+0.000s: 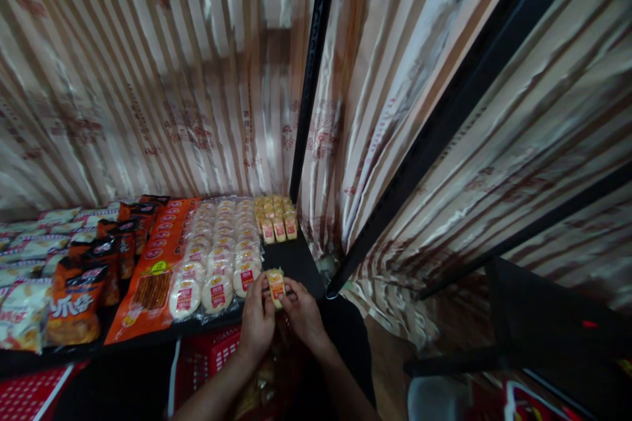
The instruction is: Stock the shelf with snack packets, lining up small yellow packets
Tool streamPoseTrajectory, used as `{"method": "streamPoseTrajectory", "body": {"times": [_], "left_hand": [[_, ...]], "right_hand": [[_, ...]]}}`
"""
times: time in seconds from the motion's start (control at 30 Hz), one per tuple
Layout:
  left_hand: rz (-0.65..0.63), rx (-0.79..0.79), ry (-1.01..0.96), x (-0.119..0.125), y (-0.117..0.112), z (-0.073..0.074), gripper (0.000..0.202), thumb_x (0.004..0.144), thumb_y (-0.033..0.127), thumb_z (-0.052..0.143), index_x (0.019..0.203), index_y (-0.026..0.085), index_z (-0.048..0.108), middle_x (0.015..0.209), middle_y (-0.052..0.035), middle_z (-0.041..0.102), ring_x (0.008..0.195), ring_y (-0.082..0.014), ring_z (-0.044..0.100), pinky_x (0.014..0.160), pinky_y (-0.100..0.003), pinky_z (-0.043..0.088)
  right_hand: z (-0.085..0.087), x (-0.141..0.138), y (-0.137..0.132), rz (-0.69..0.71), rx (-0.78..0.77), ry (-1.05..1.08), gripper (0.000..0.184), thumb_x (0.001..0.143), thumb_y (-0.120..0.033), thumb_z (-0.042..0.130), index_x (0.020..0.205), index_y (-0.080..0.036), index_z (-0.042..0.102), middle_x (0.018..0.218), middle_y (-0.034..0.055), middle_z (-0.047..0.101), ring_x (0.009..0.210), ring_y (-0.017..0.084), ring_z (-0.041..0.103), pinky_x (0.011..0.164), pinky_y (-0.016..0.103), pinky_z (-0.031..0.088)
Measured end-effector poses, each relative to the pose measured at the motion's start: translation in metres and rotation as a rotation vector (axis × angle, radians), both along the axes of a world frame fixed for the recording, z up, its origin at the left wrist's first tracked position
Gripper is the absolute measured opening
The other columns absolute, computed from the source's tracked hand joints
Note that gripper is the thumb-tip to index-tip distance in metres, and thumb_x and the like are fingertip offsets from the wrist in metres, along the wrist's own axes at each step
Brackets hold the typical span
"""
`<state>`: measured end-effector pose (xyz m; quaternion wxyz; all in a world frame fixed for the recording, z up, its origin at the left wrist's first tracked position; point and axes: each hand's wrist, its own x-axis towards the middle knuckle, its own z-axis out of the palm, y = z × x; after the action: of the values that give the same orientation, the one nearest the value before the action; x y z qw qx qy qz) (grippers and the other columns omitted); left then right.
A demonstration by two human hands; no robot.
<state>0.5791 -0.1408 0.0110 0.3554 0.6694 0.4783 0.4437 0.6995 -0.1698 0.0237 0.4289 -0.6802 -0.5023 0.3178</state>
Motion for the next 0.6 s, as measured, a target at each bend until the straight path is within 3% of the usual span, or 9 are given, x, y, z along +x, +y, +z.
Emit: {"method": "streamPoseTrajectory", "body": {"times": [0.27, 0.43, 0.6], "left_hand": [[-0.035, -0.059, -0.045, 0.015, 0.006, -0.008, 0.044, 0.078, 0.015, 0.041, 0.121, 0.016, 0.049, 0.124, -0.0116, 0.055, 0.114, -0.0198, 0.053, 0.099, -0.039, 0.043], [-0.009, -0.080, 0.018, 0.021, 0.011, -0.007, 0.043, 0.077, 0.014, 0.042, 0.118, 0.013, 0.052, 0.121, -0.0139, 0.056, 0.116, -0.0227, 0.051, 0.102, -0.043, 0.038], [0.015, -0.091, 0.091, 0.027, 0.014, -0.001, 0.045, 0.069, 0.008, 0.043, 0.112, 0.012, 0.056, 0.116, -0.0137, 0.058, 0.113, -0.0226, 0.052, 0.104, -0.042, 0.036]], "right_hand": [[-0.007, 0.005, 0.017, -0.087, 0.066, 0.077, 0.036, 0.076, -0.021, 0.050, 0.112, -0.019, 0.057, 0.099, 0.0051, 0.065, 0.073, 0.015, 0.065, 0.071, 0.027, 0.052], [-0.014, 0.008, 0.025, -0.100, 0.045, -0.056, 0.029, 0.076, -0.021, 0.050, 0.102, -0.020, 0.061, 0.097, 0.0053, 0.065, 0.081, 0.017, 0.063, 0.076, 0.028, 0.051], [-0.014, 0.008, 0.031, -0.111, 0.025, -0.136, 0.032, 0.078, -0.020, 0.049, 0.107, -0.019, 0.061, 0.103, 0.0068, 0.062, 0.080, 0.015, 0.063, 0.076, 0.025, 0.050]]}}
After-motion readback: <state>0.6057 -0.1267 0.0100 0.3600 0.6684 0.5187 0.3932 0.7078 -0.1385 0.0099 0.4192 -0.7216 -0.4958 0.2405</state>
